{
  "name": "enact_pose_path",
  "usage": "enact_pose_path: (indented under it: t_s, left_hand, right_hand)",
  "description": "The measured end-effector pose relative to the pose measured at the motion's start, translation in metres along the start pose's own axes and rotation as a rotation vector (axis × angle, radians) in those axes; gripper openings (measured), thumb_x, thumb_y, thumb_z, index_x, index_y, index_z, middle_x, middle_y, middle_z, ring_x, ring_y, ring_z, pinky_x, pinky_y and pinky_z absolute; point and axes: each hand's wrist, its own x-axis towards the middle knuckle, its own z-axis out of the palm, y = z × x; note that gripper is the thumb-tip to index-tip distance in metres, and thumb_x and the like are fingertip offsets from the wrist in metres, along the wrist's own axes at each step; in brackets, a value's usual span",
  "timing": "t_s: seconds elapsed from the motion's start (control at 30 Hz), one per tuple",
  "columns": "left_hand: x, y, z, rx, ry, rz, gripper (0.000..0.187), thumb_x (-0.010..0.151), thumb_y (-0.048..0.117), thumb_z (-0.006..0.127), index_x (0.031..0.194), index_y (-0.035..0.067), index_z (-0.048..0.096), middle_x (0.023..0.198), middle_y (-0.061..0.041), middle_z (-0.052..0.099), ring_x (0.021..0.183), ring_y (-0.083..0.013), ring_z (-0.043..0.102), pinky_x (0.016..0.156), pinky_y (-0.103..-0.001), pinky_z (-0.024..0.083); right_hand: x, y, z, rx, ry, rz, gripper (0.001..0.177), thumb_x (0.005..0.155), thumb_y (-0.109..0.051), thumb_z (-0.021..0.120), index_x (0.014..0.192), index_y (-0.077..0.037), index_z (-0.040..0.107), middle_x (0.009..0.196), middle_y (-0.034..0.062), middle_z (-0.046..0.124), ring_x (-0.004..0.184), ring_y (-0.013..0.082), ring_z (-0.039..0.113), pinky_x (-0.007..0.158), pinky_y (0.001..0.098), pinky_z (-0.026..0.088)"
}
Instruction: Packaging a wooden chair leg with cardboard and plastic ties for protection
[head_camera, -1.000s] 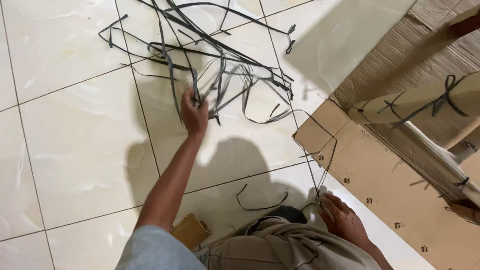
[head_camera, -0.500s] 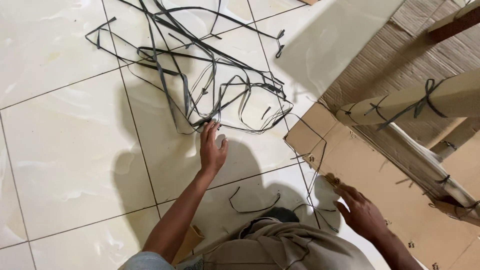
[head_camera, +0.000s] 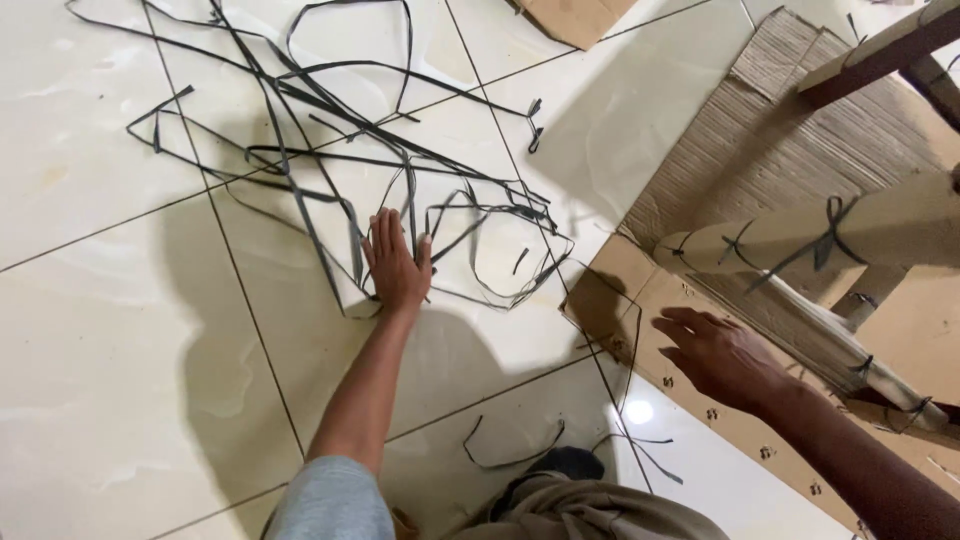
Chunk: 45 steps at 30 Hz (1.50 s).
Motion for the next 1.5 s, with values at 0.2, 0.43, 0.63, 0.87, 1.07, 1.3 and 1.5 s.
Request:
enact_pose_path:
  t_s: [0.2, 0.43, 0.63, 0.87, 1.07, 1.3, 1.5]
  left_hand:
    - [0.010, 0.006, 0.012, 0.219, 0.106, -0.057, 0.068, 0.108, 0.055, 0.051, 0.158, 0.011, 0.039, 0.166, -0.015, 0.034, 0.155, -0.0346, 0.028, 0.122, -0.058, 0.020]
    - [0.020, 0.018, 0.007, 0.339, 0.280, -0.075, 0.071, 0.102, 0.063, 0.052, 0.151, 0.013, 0.052, 0.159, -0.012, 0.049, 0.149, -0.0317, 0.042, 0.115, -0.054, 0.032]
    - [0.029, 0.029, -0.007, 0.335, 0.240, -0.108, 0.071, 0.100, 0.064, 0.048, 0.150, 0.013, 0.054, 0.154, -0.012, 0.054, 0.143, -0.0330, 0.049, 0.112, -0.052, 0.037]
    - [0.021, 0.026, 0.001, 0.333, 0.192, -0.180, 0.071, 0.096, 0.066, 0.050, 0.149, 0.018, 0.055, 0.155, -0.008, 0.054, 0.144, -0.0306, 0.048, 0.115, -0.050, 0.036]
    - [0.027, 0.032, -0.011, 0.271, 0.187, -0.204, 0.066, 0.092, 0.054, 0.064, 0.147, 0.018, 0.056, 0.151, -0.008, 0.057, 0.142, -0.0315, 0.050, 0.116, -0.052, 0.035]
    - [0.029, 0.041, -0.026, 0.316, 0.023, -0.198, 0.070, 0.103, 0.048, 0.048, 0.162, 0.013, 0.034, 0.169, -0.005, 0.034, 0.157, -0.0259, 0.029, 0.125, -0.047, 0.026]
    - [0.027, 0.040, -0.022, 0.282, -0.011, -0.247, 0.073, 0.099, 0.049, 0.054, 0.160, 0.014, 0.036, 0.168, -0.006, 0.035, 0.158, -0.0267, 0.028, 0.126, -0.049, 0.024]
  right_hand:
    - [0.106, -0.032, -0.031, -0.151, 0.167, -0.096, 0.041, 0.094, -0.032, 0.065, 0.132, -0.018, 0.061, 0.128, 0.0065, 0.061, 0.107, 0.0309, 0.071, 0.079, 0.0433, 0.064]
    - [0.279, -0.019, -0.029, 0.014, 0.269, 0.187, 0.057, 0.091, -0.033, 0.070, 0.143, -0.014, 0.057, 0.151, 0.0136, 0.046, 0.123, 0.0396, 0.062, 0.090, 0.0519, 0.059]
    - [0.385, 0.001, -0.070, 0.137, 0.150, 0.443, 0.062, 0.099, -0.024, 0.067, 0.155, -0.009, 0.049, 0.171, 0.0188, 0.011, 0.149, 0.0446, 0.033, 0.114, 0.0593, 0.041]
    - [0.457, 0.053, -0.038, -0.093, 0.089, 0.499, 0.071, 0.092, -0.012, 0.061, 0.161, -0.012, 0.043, 0.176, 0.0141, -0.006, 0.159, 0.0408, 0.008, 0.123, 0.0614, 0.023]
    - [0.475, 0.069, -0.033, -0.108, 0.177, 0.497, 0.093, 0.085, -0.001, 0.061, 0.168, -0.001, 0.019, 0.175, 0.0144, -0.011, 0.159, 0.0429, 0.002, 0.124, 0.0697, 0.014]
    - [0.378, -0.042, -0.058, 0.176, 0.592, 0.465, 0.063, 0.105, -0.006, 0.040, 0.163, 0.004, 0.019, 0.172, 0.0204, 0.013, 0.159, 0.0396, 0.007, 0.128, 0.0620, 0.005]
    - [0.285, -0.097, 0.019, 0.088, 0.507, 0.190, 0.083, 0.084, 0.007, 0.047, 0.163, -0.005, 0.024, 0.170, 0.0125, 0.023, 0.158, 0.0288, 0.018, 0.130, 0.0567, 0.008]
